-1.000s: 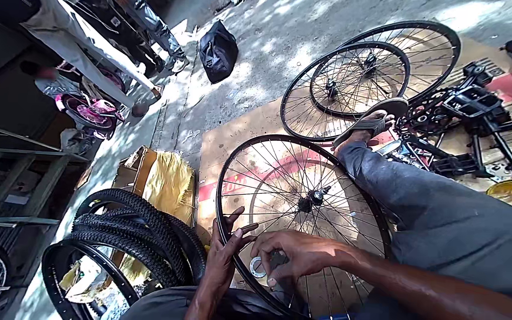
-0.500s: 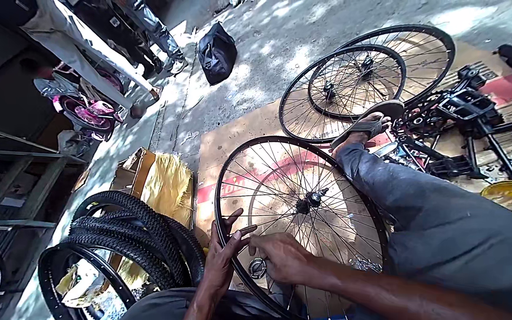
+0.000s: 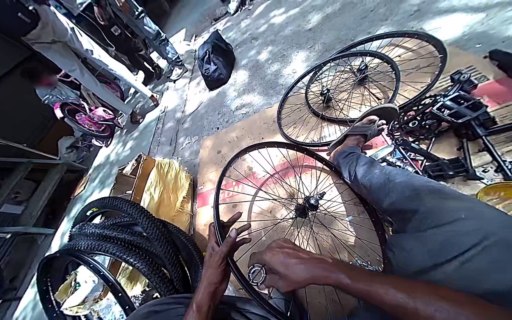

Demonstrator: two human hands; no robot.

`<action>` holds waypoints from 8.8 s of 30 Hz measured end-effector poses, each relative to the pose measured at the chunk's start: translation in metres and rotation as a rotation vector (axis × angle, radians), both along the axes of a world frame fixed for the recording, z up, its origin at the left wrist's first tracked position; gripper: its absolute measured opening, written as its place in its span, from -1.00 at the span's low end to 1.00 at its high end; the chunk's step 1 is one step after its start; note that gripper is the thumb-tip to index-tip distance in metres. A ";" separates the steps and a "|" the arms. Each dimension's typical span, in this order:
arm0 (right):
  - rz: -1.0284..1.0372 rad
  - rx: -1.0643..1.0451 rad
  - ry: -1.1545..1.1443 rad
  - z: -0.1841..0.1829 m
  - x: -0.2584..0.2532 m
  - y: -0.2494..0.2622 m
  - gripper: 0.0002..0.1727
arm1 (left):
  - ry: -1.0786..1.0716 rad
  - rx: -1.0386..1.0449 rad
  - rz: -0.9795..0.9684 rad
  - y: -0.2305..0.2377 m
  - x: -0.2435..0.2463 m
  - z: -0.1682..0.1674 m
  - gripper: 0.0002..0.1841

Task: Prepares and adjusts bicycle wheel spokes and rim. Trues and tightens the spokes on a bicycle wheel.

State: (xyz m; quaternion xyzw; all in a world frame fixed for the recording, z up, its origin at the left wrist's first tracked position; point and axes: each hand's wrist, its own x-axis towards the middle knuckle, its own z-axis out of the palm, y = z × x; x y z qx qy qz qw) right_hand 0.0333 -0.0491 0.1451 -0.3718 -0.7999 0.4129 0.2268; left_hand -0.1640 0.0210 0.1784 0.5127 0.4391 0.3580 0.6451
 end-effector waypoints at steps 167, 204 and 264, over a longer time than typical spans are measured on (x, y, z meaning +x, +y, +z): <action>-0.018 0.269 -0.110 -0.034 -0.011 -0.033 -0.85 | -0.085 -0.161 0.277 -0.003 0.012 -0.007 -0.81; 0.226 -0.115 0.012 -0.006 0.019 -0.015 -0.58 | -0.079 -0.126 0.235 -0.002 0.009 -0.008 -0.89; 0.143 -0.026 0.146 -0.018 0.021 -0.019 -0.70 | -0.135 -0.113 0.232 -0.004 0.010 -0.011 -0.85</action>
